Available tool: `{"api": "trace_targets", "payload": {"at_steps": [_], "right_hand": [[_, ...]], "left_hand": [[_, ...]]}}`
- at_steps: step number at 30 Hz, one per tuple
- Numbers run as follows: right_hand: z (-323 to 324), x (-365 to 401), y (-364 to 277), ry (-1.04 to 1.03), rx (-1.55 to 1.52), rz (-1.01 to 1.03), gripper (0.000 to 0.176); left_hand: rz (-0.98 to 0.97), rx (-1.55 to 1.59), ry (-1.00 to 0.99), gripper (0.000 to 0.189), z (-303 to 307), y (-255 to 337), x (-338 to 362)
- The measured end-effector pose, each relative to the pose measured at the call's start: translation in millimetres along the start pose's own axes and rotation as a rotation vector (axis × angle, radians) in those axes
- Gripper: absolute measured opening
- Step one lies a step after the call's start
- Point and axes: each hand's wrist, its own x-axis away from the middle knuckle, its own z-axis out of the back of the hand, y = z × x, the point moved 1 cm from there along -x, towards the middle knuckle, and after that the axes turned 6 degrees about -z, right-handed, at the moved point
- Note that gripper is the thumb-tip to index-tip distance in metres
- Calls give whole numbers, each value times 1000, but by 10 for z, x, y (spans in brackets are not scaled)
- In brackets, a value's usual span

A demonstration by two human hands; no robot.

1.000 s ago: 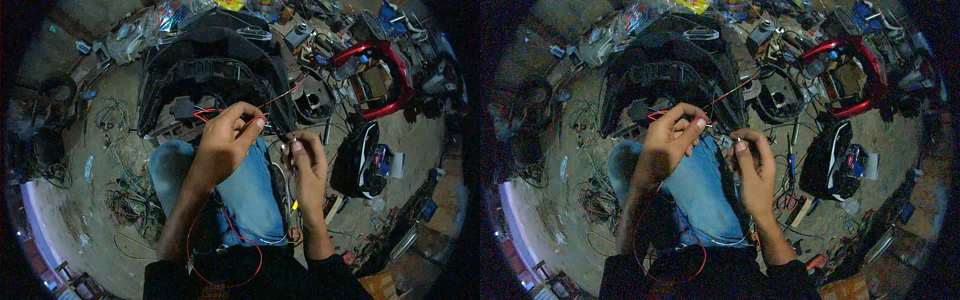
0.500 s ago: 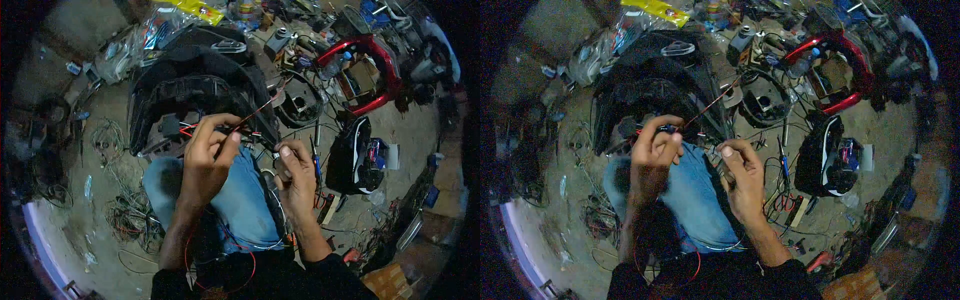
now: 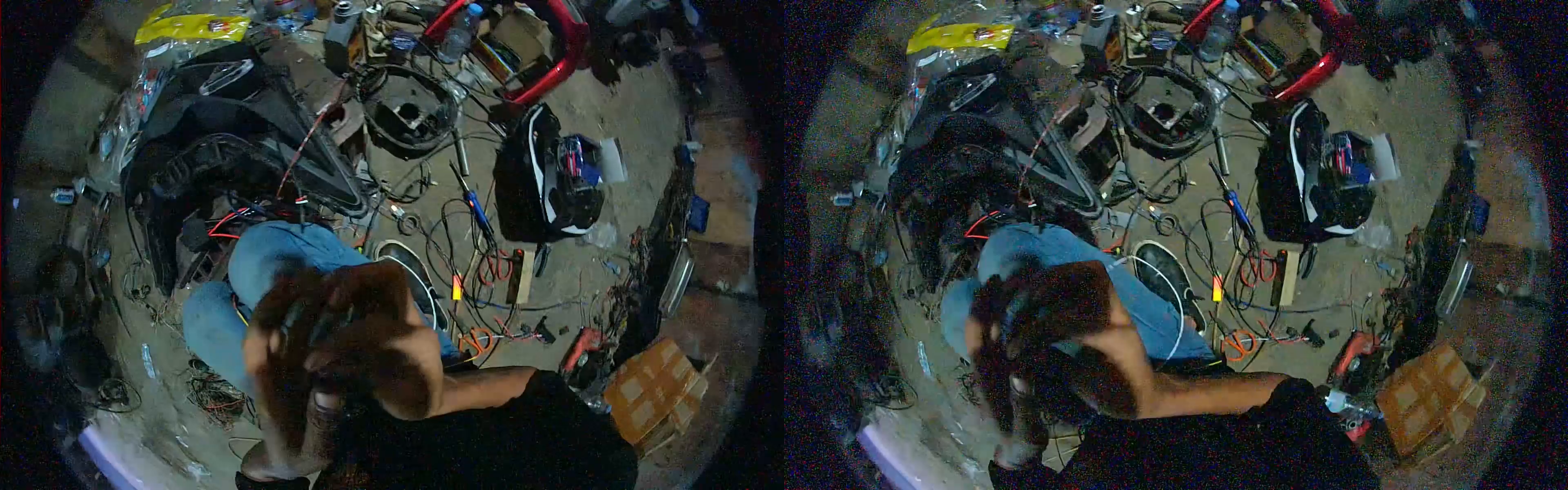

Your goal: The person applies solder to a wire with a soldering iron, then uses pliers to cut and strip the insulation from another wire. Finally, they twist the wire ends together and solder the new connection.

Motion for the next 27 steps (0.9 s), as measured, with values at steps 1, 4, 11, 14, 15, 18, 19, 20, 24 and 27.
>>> {"api": "trace_targets", "payload": {"at_steps": [1,4,11,14,15,18,19,20,24,27], "right_hand": [[45,-3,-6,-25,75,67,24],[197,0,-52,-85,273,187,18],[725,-35,-36,0,365,-19,14],[1328,-369,324,532,372,-310,23],[1790,-491,743,632,607,-88,24],[2838,-576,1666,566,932,-52,28],[3065,-561,1876,541,1147,-14,28],[3198,-539,1984,514,1364,24,29],[3326,-445,1958,533,1307,-61,29],[3262,-130,1747,610,1235,-109,31]], "left_hand": [[30,-27,24,56,-57,7,53],[154,-136,125,53,-165,-57,273],[311,-420,-182,31,36,-165,302],[190,-537,-94,29,166,-167,355],[175,-548,-53,28,225,-175,377],[261,-537,-6,20,356,-197,346],[256,-555,-14,19,330,-171,297],[239,-575,-19,19,317,-144,248],[177,-619,-1,17,306,-71,101],[152,-646,23,18,311,-42,22]]}}
